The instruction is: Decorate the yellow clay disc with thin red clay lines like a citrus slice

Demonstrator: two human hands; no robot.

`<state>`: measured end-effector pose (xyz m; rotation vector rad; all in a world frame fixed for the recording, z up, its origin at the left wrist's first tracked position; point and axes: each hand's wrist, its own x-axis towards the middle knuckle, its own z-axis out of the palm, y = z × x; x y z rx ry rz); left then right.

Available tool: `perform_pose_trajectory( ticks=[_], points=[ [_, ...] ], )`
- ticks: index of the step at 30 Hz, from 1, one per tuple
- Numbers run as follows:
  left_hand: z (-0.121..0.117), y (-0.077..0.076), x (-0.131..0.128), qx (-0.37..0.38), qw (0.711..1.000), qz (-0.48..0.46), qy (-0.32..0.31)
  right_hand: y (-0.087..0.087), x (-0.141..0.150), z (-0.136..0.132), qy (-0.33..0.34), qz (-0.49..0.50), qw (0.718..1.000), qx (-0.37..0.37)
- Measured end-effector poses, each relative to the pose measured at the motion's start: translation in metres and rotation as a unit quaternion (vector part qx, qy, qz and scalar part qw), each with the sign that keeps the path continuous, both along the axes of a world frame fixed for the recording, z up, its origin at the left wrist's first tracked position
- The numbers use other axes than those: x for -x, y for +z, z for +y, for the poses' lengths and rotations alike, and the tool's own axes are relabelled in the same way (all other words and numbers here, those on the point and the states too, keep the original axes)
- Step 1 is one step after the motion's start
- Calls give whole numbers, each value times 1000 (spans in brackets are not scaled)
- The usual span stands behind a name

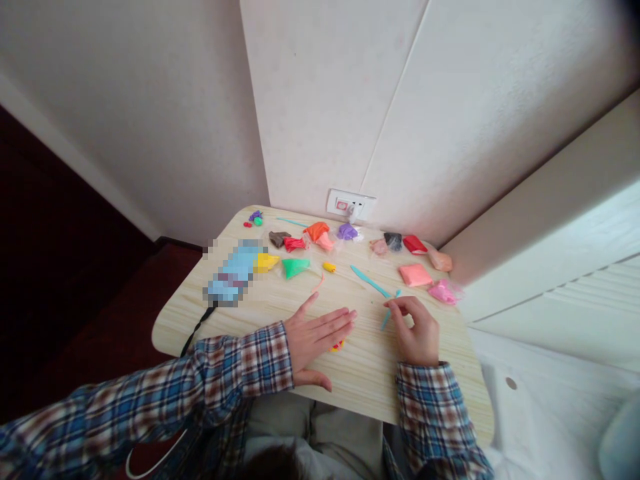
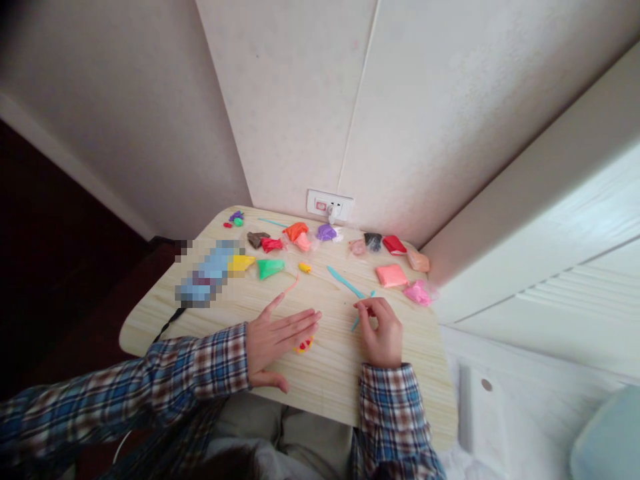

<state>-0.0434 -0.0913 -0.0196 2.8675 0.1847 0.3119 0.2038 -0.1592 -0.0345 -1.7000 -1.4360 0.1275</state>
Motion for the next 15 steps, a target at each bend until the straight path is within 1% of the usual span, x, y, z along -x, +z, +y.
perform_pose_trajectory(
  ticks=[2, 4, 6, 12, 15],
  points=[
    [-3, -7, 1, 8, 1000, 20, -9, 0, 0, 0, 2, 0, 1000, 3],
    [-5, -13, 2, 8, 1000, 27, -3, -1, 0, 0, 1, -3, 1000, 7],
    [-6, -16, 3, 4, 1000, 25, 4, -1, 0, 0, 2, -4, 1000, 11],
    [4, -9, -7, -12, 1000, 0, 14, -1, 0, 0, 0, -4, 1000, 8],
    [8, -11, -12, 10, 1000, 9, 5, -1, -1, 0, -1, -3, 1000, 8]
  ],
)
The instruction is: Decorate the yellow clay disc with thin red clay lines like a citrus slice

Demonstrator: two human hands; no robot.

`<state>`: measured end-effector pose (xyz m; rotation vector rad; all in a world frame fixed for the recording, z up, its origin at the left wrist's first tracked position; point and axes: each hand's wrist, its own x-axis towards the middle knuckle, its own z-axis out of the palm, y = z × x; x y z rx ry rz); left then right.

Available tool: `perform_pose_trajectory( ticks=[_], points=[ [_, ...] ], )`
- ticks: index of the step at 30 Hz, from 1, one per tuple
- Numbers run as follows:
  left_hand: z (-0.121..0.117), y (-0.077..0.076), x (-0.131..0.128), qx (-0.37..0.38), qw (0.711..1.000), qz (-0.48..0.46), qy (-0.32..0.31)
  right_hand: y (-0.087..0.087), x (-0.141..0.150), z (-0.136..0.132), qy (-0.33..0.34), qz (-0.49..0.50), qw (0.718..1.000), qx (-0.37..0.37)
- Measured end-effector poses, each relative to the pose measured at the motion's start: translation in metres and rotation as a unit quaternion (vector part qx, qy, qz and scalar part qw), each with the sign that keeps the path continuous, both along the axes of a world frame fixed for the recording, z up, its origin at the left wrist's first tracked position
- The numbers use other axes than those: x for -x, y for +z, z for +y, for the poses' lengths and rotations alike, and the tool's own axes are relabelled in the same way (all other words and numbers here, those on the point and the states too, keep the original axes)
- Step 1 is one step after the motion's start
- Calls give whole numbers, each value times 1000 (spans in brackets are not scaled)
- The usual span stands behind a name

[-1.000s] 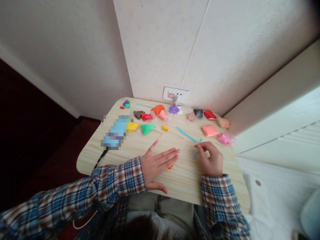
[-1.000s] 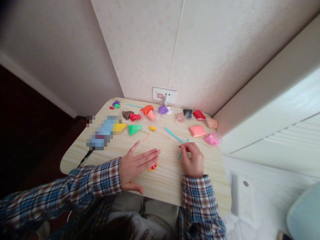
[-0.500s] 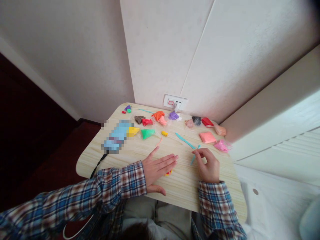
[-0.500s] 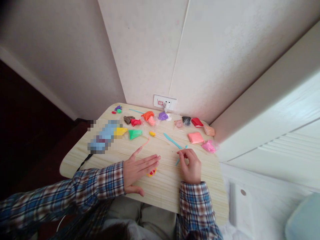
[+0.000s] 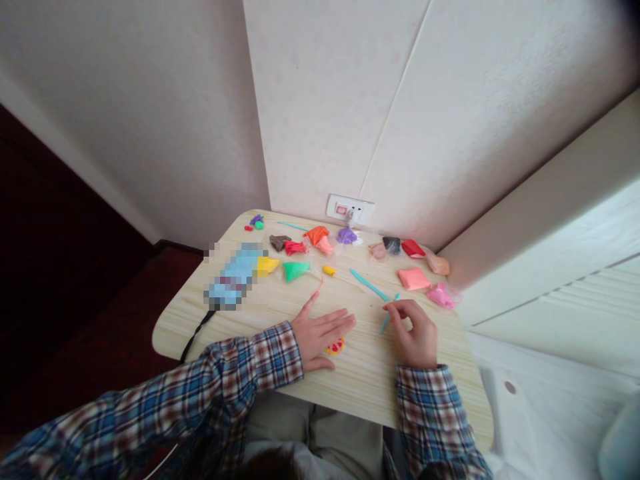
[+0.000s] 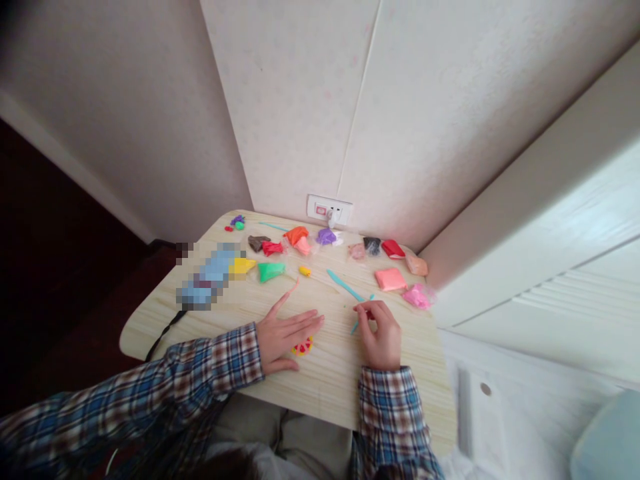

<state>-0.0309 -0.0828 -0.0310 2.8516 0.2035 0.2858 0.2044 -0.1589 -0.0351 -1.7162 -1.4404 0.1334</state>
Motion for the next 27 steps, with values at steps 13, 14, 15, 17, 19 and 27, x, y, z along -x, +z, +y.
perform_pose_trajectory(
  ticks=[13, 14, 15, 17, 19, 27],
  points=[
    [2, -5, -9, 20, 999, -10, 33, 4, 2, -1, -1, -6, 1000, -6],
    [2, -4, -11, 22, 999, -12, 36, 4, 2, -1, -2, -8, 1000, -6],
    [3, -3, -13, 23, 999, -14, 39, 4, 2, -1, -1, -9, 1000, -6],
    [3, -1, -16, 23, 999, -14, 40, 4, 2, -2, 0, -9, 1000, -5],
    [4, 1, -18, 18, 999, -8, 40, 4, 1, -2, 0, -6, 1000, -3],
    [7, 5, -8, 63, 996, 7, 63, 4, 2, -2, 4, -9, 1000, -7]
  ],
)
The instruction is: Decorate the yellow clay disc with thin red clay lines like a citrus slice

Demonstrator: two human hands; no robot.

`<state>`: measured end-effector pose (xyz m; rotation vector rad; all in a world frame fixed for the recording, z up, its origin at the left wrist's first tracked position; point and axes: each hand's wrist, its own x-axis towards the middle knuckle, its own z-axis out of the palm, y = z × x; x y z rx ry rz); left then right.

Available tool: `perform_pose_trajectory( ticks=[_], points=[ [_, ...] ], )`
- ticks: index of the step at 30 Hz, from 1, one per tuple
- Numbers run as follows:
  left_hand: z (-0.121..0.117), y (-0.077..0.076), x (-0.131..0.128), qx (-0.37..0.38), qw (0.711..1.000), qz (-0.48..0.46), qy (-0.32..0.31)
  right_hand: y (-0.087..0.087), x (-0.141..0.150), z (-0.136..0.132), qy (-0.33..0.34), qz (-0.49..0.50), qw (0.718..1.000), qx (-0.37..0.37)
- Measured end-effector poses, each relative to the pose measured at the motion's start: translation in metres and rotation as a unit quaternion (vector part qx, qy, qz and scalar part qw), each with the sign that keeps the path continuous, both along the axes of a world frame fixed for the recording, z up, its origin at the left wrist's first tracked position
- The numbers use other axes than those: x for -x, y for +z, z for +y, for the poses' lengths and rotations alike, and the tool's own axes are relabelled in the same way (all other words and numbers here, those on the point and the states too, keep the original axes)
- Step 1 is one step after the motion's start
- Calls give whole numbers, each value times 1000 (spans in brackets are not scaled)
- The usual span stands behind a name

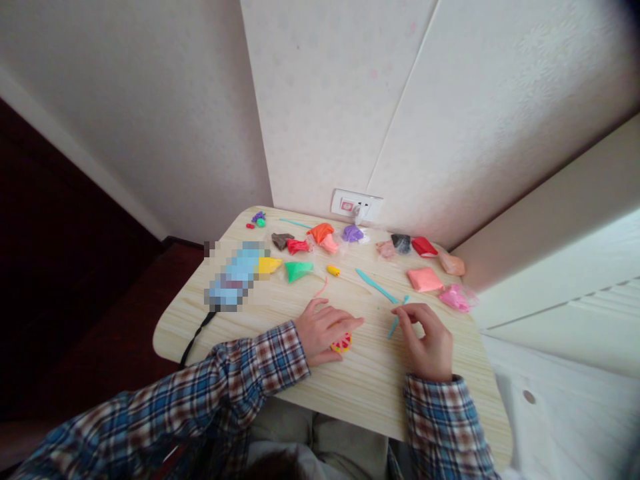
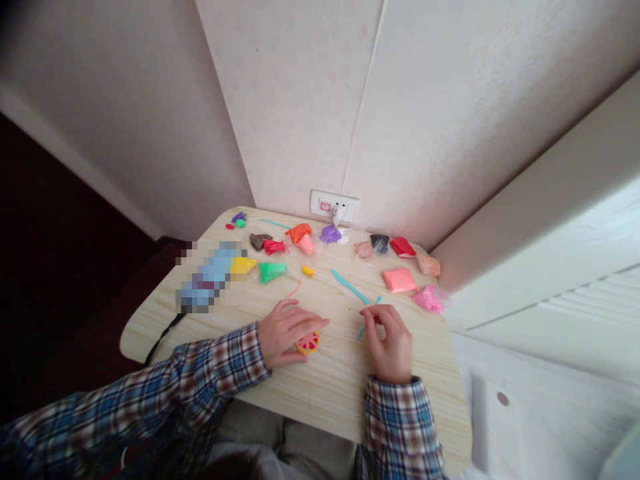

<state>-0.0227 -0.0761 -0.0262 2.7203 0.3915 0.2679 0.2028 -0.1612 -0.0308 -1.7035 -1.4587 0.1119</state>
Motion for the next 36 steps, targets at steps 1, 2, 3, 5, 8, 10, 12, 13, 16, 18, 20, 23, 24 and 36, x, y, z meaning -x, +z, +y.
perform_pose_trajectory(
  ticks=[1, 2, 3, 5, 8, 10, 12, 13, 16, 18, 20, 23, 24, 36],
  points=[
    [1, 0, 1, 13, 1000, -1, 2, 0, 0, 0, 1, -1, 1000, 0],
    [1, 0, 2, 24, 1000, -1, 4, 0, 0, 0, 1, -2, 1000, 0],
    [2, -1, 3, 33, 999, -2, 5, 0, 0, 0, 1, -3, 1000, 1],
    [3, 0, 2, 38, 999, -5, 3, 0, 0, 0, 0, -4, 1000, 0],
    [4, 3, -2, 26, 999, -21, -7, 1, 1, 0, -1, -1, 1000, 1],
    [5, 6, -5, 11, 999, -36, -6, 1, 1, 0, 0, 2, 1000, 2],
    [7, 8, -7, -3, 999, -46, 7, 1, 1, 0, 0, 4, 1000, 0],
    [8, 9, -7, -10, 999, -46, 15, 1, 1, 0, -1, 4, 1000, -1],
    [17, 11, -6, -35, 998, -42, 34, 2, 1, 0, 0, 1, 1000, 0],
    [26, 14, -2, -62, 995, -57, 60, 2, 0, 0, 0, 0, 1000, 2],
    [39, 19, 2, -100, 985, -87, 115, 1, 0, 0, 3, -2, 1000, 1],
    [58, 24, 7, -142, 958, -88, 232, 1, 1, 0, 6, -3, 1000, 0],
    [63, 23, 8, -142, 949, -75, 270, 1, 2, 0, 7, -3, 1000, 0],
    [81, 8, -1, -8, 944, -119, 308, 1, 6, 3, 33, 32, 999, -1]
  ],
)
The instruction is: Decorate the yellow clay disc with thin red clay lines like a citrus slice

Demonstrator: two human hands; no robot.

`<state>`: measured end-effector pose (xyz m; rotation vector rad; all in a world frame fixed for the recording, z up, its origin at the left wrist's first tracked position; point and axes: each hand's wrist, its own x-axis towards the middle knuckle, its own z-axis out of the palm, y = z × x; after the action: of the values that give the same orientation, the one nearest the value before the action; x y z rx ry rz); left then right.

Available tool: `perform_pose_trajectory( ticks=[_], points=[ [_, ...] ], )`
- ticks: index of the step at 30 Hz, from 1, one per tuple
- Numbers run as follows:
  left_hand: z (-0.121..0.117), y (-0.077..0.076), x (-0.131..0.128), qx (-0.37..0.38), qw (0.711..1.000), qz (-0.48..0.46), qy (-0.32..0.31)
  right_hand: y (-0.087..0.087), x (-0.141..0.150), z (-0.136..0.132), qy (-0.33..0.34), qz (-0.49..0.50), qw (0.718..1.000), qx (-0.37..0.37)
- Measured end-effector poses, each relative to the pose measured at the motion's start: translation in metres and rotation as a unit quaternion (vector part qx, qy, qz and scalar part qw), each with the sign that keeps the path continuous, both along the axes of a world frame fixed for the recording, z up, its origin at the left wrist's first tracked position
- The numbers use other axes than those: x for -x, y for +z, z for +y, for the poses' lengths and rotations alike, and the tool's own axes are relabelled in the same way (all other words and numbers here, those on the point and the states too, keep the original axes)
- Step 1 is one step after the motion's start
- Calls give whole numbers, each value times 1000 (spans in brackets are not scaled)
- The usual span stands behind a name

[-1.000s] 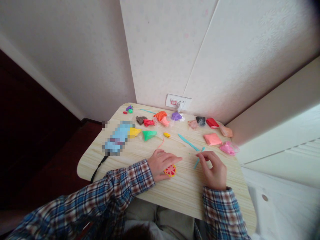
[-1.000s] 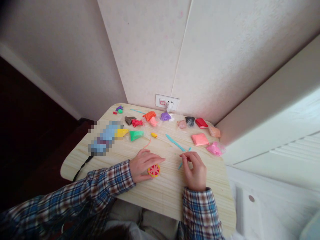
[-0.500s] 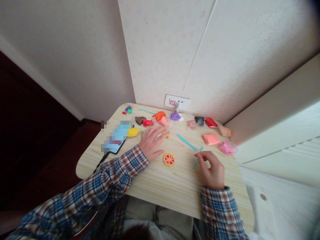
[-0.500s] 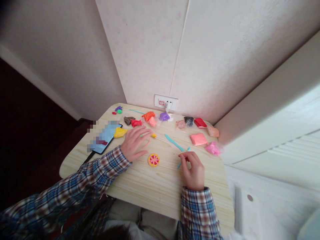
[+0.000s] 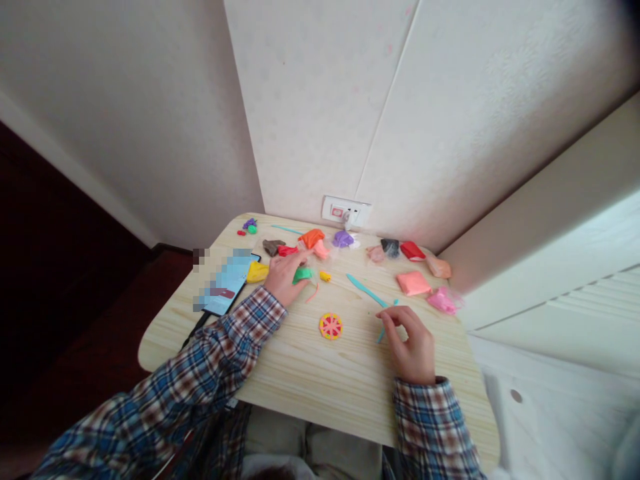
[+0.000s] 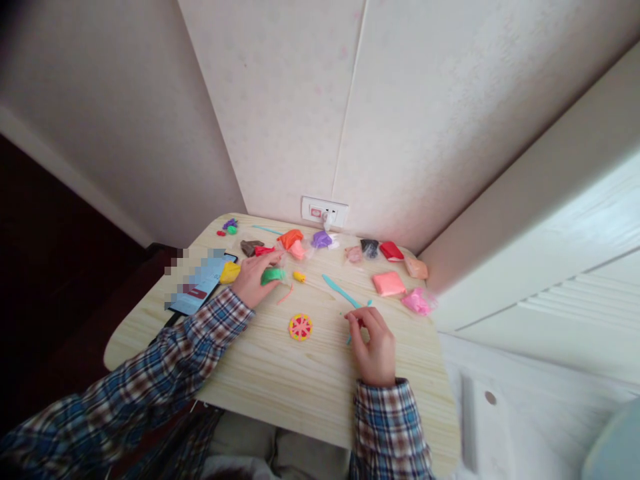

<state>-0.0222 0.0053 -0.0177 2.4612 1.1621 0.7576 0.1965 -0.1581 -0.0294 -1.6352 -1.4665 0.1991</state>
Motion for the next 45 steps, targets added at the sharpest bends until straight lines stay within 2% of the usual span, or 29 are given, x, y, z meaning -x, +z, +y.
perform_pose_trajectory(
  ticks=[4, 10, 16, 20, 26, 31, 45],
  points=[
    [-6, -1, -5, -5, 996, -81, -47, 12, 14, 10, 9, 37, 999, -18],
    [-17, -5, -8, -4, 991, -104, -83, 30, 48, 37, 70, 54, 995, -36],
    [-29, 1, -6, 23, 975, -102, -197, 31, 61, 44, 64, 57, 995, -41],
    [-34, 6, -5, 42, 973, -102, -205, 29, 59, 39, 56, 62, 996, -40],
    [-36, 1, -4, 31, 966, -120, -227, 27, 56, 36, 64, 66, 995, -38],
    [-36, 2, -3, 31, 970, -91, -223, 24, 53, 36, 77, 59, 995, -26],
    [-37, 2, -4, -31, 971, -87, -222, 19, 50, 39, 109, 74, 991, -10]
  ],
)
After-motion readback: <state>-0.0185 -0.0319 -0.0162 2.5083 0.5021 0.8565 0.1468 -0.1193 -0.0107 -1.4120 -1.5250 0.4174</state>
